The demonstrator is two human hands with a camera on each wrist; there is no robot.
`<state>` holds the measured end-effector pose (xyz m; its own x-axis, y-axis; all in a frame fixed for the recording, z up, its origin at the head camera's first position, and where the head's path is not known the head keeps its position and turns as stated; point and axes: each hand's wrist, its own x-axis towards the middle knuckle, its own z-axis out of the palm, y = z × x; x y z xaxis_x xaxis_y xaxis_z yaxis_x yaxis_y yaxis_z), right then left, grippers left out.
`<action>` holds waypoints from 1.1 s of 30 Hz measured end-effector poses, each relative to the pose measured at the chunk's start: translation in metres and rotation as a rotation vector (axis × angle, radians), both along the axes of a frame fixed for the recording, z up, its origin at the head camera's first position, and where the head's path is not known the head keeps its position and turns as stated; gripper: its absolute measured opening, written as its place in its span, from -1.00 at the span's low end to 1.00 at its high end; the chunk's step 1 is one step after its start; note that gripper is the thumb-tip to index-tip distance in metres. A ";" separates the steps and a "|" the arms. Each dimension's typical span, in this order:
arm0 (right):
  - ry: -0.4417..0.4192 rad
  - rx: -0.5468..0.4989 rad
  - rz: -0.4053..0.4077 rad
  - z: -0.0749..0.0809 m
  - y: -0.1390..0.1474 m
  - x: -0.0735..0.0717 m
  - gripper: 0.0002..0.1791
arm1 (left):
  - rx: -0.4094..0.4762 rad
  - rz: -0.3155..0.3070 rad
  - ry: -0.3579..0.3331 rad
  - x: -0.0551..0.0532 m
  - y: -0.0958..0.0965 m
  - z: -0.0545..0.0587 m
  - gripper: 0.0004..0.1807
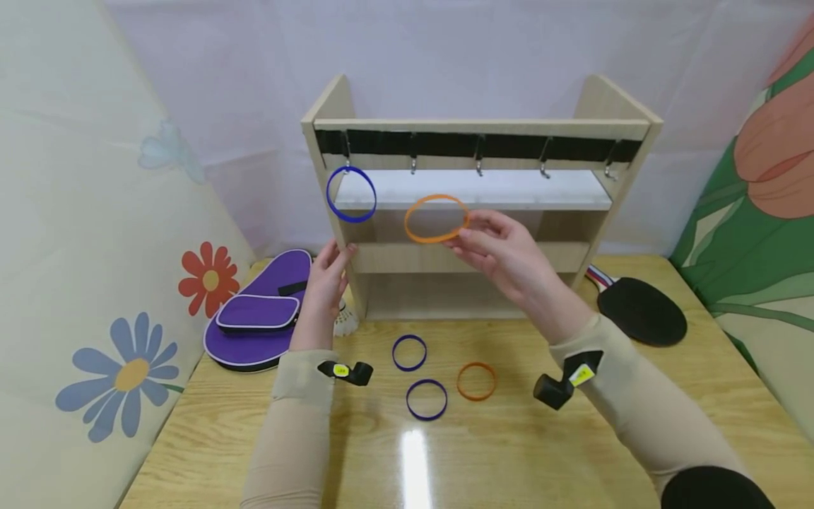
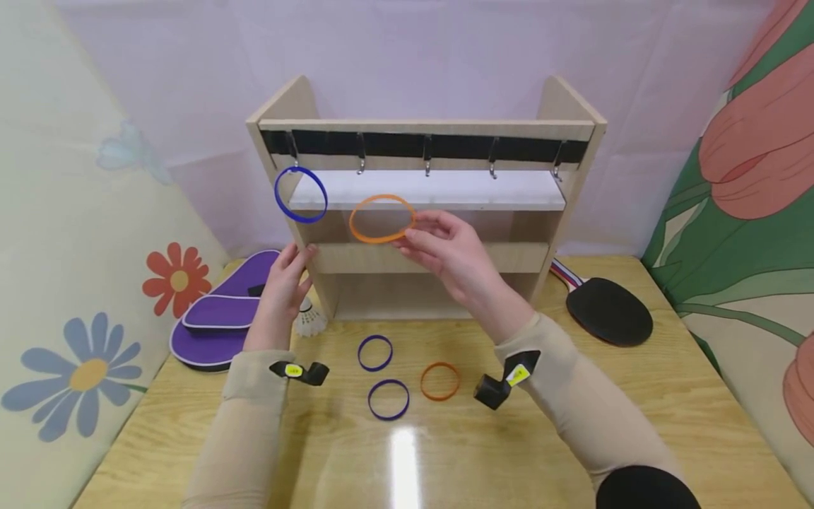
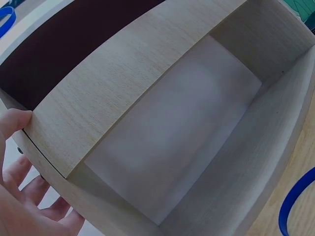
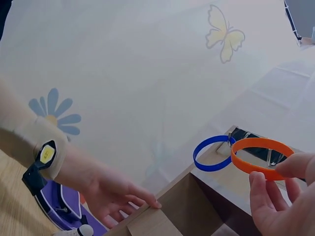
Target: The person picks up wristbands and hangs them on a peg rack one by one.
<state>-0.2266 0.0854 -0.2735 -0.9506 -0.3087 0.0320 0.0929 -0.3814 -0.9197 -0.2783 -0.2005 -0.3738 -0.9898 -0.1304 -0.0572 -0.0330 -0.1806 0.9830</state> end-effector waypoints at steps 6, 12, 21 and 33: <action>-0.007 -0.039 -0.031 0.006 -0.008 -0.004 -0.64 | 0.005 0.006 0.008 0.000 0.001 0.000 -0.36; -0.004 -0.108 -0.051 0.007 -0.015 -0.011 -0.71 | 0.013 0.002 0.009 0.000 0.000 -0.001 -0.36; -0.036 -0.182 -0.094 0.009 -0.023 -0.020 -0.73 | 0.018 0.005 0.017 0.001 0.001 0.000 -0.38; -0.051 -0.190 -0.127 0.009 -0.029 -0.028 -0.75 | 0.006 0.005 -0.006 0.000 -0.001 0.000 -0.36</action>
